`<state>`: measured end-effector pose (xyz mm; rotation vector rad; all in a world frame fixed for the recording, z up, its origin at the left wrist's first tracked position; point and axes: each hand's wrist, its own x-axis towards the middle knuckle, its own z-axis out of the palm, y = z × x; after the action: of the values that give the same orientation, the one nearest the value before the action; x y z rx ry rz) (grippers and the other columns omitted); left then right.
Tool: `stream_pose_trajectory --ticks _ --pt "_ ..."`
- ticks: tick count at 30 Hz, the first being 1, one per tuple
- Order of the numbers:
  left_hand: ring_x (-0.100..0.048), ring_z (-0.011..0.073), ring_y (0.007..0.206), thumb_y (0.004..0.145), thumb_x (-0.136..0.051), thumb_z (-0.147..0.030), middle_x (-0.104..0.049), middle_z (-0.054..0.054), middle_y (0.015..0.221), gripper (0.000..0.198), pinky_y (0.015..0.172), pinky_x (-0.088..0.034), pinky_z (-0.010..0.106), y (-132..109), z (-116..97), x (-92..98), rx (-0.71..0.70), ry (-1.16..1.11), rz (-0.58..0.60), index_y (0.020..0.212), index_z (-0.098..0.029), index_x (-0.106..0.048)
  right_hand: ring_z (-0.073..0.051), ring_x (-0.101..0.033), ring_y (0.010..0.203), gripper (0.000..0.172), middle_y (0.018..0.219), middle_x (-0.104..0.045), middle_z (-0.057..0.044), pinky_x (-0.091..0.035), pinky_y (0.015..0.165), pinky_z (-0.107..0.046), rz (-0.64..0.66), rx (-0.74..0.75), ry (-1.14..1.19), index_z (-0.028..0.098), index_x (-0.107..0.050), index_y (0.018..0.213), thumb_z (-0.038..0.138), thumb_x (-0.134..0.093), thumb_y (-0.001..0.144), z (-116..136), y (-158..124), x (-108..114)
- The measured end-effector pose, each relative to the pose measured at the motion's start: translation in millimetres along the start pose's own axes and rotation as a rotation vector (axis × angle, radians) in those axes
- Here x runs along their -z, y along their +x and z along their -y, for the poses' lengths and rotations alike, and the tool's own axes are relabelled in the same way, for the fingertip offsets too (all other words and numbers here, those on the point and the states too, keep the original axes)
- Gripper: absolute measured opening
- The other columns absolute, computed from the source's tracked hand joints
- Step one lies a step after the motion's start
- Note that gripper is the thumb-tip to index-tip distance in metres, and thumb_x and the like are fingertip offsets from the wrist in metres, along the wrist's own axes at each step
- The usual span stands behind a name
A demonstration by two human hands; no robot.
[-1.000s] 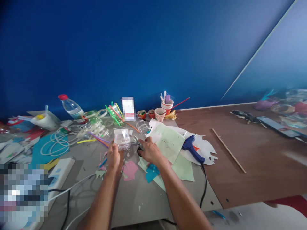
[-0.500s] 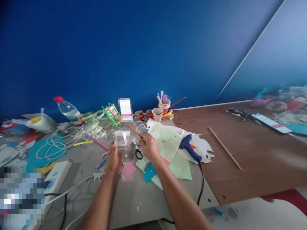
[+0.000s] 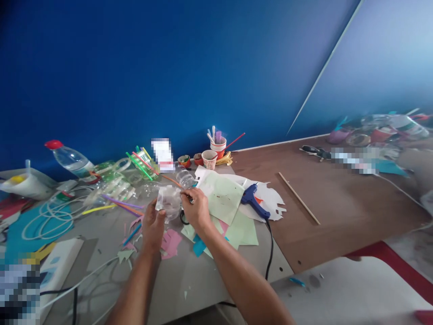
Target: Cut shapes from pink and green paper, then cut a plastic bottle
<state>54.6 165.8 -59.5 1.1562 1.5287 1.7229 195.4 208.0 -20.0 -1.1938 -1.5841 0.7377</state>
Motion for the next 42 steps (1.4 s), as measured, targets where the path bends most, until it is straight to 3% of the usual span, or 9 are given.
stream_pose_trajectory --ticks 5,10,13,17,21,26,31,36,42 --pt "-0.058 0.0296 0.109 0.068 -0.071 -0.043 -0.064 0.010 0.112 0.051 0.095 -0.043 0.041 -3 -2 -3.2 -0.056 0.081 0.006 0.112 -0.020 -0.061 -0.018 -0.060 0.081 0.022 0.082 -0.068 -0.005 -0.047 0.081 -0.028 0.002 0.003 -0.161 0.019 -0.069 0.079 0.016 -0.048 0.082 1 1 1" --pt "-0.058 0.0297 0.109 0.066 -0.074 -0.044 -0.063 0.011 0.112 0.056 0.097 -0.043 0.042 -7 -1 -4.1 -0.110 0.126 0.030 0.114 -0.019 -0.059 -0.021 -0.055 0.085 0.018 0.081 -0.064 -0.007 -0.040 0.086 -0.033 -0.010 0.151 -0.359 0.019 -0.063 0.076 0.016 -0.046 0.082 -7 1 1" --pt "-0.058 0.0289 0.110 0.066 -0.074 -0.043 -0.064 0.011 0.112 0.055 0.098 -0.042 0.042 -10 -3 -6.4 -0.096 0.109 0.018 0.113 -0.018 -0.060 -0.020 -0.052 0.081 0.014 0.076 -0.059 -0.006 -0.040 0.083 -0.033 -0.042 0.182 -0.360 0.019 -0.056 0.071 0.016 -0.045 0.078 -9 1 -1" --pt "-0.060 0.0276 0.107 0.069 -0.071 -0.043 -0.067 0.010 0.112 0.051 0.094 -0.045 0.040 -11 -9 -11.9 0.042 -0.014 0.009 0.113 -0.018 -0.062 -0.016 -0.049 0.068 0.008 0.066 -0.052 -0.001 -0.041 0.066 -0.028 -0.084 0.028 -0.132 0.021 -0.046 0.065 0.018 -0.044 0.073 -8 2 -6" --pt "-0.062 0.0265 0.106 0.071 -0.070 -0.044 -0.069 0.009 0.109 0.045 0.091 -0.047 0.038 -11 -10 -13.4 0.143 -0.087 0.032 0.109 -0.019 -0.066 -0.012 -0.041 0.054 0.009 0.056 -0.044 0.004 -0.032 0.052 -0.025 -0.061 -0.167 0.068 0.020 -0.045 0.064 0.023 -0.043 0.073 -8 2 -10" --pt "-0.067 0.0238 0.094 0.071 -0.071 -0.048 -0.072 0.008 0.102 0.044 0.083 -0.050 0.034 -9 -6 -10.1 0.223 -0.252 0.045 0.104 -0.020 -0.068 -0.010 -0.039 0.053 0.009 0.055 -0.044 0.006 -0.032 0.050 -0.023 -0.050 -0.259 0.299 0.020 -0.048 0.063 0.024 -0.045 0.070 -14 5 -12" --pt "-0.067 0.0195 0.080 0.075 -0.064 -0.054 -0.072 0.007 0.088 0.040 0.071 -0.050 0.029 -7 -10 -8.8 0.259 -0.372 -0.012 0.093 -0.019 -0.067 -0.010 -0.047 0.058 0.017 0.062 -0.049 0.004 -0.047 0.061 -0.026 -0.038 -0.344 0.705 0.019 -0.050 0.063 0.032 -0.055 0.071 -10 11 -2" --pt "-0.065 0.0190 0.084 0.076 -0.064 -0.052 -0.070 0.005 0.094 0.043 0.077 -0.050 0.030 -5 -6 -6.7 0.197 -0.289 -0.046 0.106 -0.021 -0.063 -0.017 -0.058 0.073 0.024 0.072 -0.063 -0.003 -0.048 0.073 -0.031 -0.056 -0.163 0.527 0.017 -0.066 0.077 0.038 -0.055 0.080 -8 7 1" --pt "-0.060 0.0240 0.103 0.074 -0.066 -0.050 -0.065 0.008 0.111 0.050 0.092 -0.045 0.036 -4 4 -2.7 0.010 -0.011 -0.093 0.113 -0.021 -0.061 -0.020 -0.061 0.083 0.020 0.085 -0.067 -0.005 -0.048 0.078 -0.032 -0.078 0.070 0.187 0.020 -0.072 0.085 0.022 -0.052 0.083 -15 3 -4"
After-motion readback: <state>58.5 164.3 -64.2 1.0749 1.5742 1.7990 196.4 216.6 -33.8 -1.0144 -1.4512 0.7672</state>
